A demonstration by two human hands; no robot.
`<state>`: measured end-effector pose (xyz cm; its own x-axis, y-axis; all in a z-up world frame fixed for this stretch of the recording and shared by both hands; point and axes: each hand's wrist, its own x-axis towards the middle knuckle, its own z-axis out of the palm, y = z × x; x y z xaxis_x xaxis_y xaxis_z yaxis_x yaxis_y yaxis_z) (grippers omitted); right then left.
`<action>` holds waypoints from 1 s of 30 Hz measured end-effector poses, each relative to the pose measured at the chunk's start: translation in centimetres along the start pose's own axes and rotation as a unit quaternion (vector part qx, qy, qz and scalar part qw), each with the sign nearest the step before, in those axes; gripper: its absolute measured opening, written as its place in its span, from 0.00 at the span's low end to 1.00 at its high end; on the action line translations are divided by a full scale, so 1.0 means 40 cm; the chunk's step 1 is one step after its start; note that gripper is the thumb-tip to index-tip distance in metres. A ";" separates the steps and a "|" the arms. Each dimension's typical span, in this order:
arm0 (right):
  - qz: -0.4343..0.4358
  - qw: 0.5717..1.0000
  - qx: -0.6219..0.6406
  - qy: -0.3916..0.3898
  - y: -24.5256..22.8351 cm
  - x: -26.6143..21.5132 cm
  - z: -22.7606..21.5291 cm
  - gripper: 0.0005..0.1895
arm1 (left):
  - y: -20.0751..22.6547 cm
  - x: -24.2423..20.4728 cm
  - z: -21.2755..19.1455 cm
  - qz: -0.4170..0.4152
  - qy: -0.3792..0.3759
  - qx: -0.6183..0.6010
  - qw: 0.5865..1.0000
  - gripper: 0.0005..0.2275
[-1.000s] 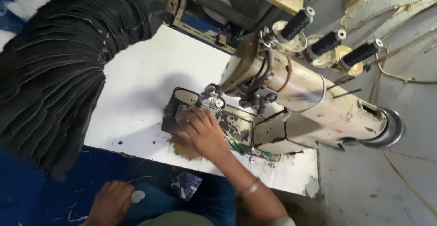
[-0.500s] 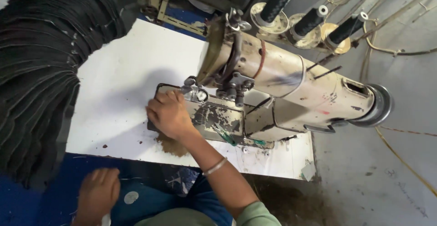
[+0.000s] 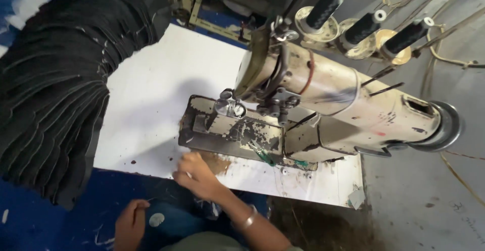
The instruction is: The person threads a sewing machine by hand, guiding the thread through the tension discs and needle area. They use a pair of scissors to cut the thread and continue adjusting the thread path through the machine's guides.
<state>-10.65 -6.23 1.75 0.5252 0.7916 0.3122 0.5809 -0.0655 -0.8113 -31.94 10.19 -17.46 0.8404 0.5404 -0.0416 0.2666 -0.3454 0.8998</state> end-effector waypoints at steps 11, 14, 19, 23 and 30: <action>0.165 0.930 0.321 -0.072 0.019 -0.320 -0.027 0.18 | 0.463 0.132 0.180 0.011 -0.289 -0.293 0.911 0.19; 0.092 0.931 0.341 -0.090 0.023 -0.339 -0.051 0.15 | 0.465 0.140 0.191 -0.033 -0.330 -0.291 0.897 0.19; 0.192 0.970 0.133 0.074 0.020 -0.315 -0.154 0.05 | 0.327 0.132 0.179 0.085 -0.194 -0.191 0.958 0.08; 0.206 0.899 -0.293 0.253 0.139 -0.276 -0.270 0.12 | 0.326 0.095 0.119 0.057 -0.147 -0.118 0.980 0.07; 0.269 0.873 -0.340 0.225 0.236 -0.326 -0.298 0.13 | 0.275 0.041 0.157 0.075 -0.100 -0.092 0.988 0.08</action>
